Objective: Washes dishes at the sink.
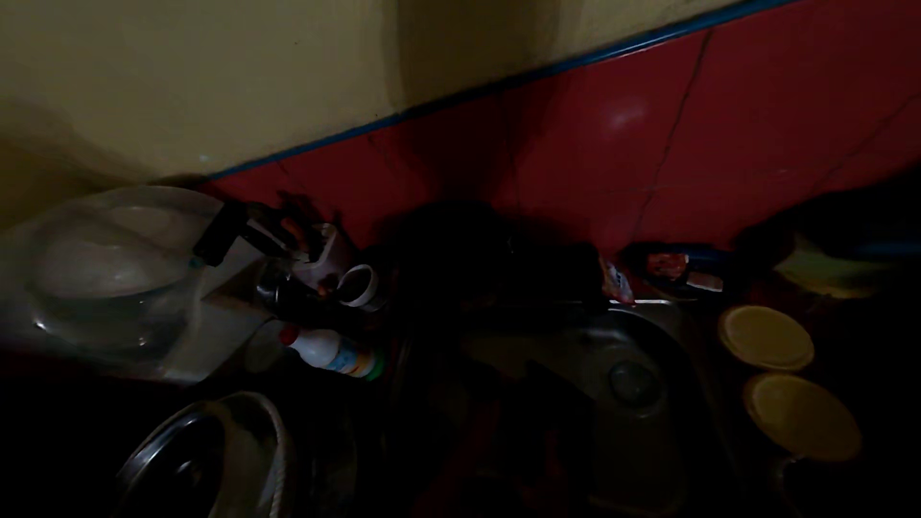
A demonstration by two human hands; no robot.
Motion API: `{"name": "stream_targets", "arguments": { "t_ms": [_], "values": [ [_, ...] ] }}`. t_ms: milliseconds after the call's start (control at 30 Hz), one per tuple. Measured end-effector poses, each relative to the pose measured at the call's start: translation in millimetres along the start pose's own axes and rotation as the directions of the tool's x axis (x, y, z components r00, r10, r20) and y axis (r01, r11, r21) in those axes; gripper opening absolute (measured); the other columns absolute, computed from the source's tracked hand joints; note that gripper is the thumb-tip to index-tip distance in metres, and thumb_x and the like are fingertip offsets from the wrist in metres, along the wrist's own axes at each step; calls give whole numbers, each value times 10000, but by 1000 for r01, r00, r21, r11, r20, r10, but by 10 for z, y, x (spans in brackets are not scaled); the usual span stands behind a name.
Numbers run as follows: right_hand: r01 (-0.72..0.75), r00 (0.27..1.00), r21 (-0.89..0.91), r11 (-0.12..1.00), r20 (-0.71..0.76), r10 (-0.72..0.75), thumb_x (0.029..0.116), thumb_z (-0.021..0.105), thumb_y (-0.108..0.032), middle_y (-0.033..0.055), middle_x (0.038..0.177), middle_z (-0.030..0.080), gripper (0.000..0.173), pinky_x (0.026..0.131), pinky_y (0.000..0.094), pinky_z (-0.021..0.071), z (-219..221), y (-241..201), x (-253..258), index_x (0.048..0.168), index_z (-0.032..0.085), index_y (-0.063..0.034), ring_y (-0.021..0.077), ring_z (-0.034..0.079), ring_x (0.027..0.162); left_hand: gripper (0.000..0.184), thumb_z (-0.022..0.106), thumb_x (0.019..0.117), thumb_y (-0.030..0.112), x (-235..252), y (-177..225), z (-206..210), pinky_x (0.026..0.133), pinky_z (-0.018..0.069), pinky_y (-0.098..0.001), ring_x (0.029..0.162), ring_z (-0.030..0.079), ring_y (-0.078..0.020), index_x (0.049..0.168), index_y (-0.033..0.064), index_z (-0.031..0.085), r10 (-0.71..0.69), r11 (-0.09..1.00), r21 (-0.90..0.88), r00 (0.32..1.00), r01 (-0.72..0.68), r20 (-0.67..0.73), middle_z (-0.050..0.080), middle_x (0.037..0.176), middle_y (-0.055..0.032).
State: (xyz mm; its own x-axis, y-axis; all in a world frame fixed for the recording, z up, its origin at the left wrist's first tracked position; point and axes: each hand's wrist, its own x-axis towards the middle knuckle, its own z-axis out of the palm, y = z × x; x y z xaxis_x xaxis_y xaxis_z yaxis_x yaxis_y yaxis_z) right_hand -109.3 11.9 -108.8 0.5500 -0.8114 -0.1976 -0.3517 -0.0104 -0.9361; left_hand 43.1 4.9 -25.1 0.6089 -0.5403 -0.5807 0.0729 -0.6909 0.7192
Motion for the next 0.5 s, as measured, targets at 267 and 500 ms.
{"name": "stream_targets", "arguments": {
  "t_ms": [267, 500],
  "values": [
    [-61, 997, 21, 998, -45, 62, 735, 869, -212, 256, 1133, 694, 878, 845, 501, 588, -3, -77, -9, 1448, 450, 82, 335, 707, 988, 603, 561, 1043, 403, -59, -136, 142, 1066, 484, -392, 1263, 584, -215, 1524, 67, 421, 86, 996, -32, 989, -83, 122, 570, 1419, -165],
    [-16, 986, 50, 999, 165, 8, 839, 772, -158, 239, 1240, 655, 784, 928, 461, 563, -279, -409, 46, 1487, 395, 70, 301, 676, 1090, 422, 322, 1128, 145, -1281, 1888, 109, 1158, 342, -358, 1384, 474, -286, 1473, -64, 446, -260, 963, 50, 960, 266, -108, 468, 1514, -239]
  ]
}}
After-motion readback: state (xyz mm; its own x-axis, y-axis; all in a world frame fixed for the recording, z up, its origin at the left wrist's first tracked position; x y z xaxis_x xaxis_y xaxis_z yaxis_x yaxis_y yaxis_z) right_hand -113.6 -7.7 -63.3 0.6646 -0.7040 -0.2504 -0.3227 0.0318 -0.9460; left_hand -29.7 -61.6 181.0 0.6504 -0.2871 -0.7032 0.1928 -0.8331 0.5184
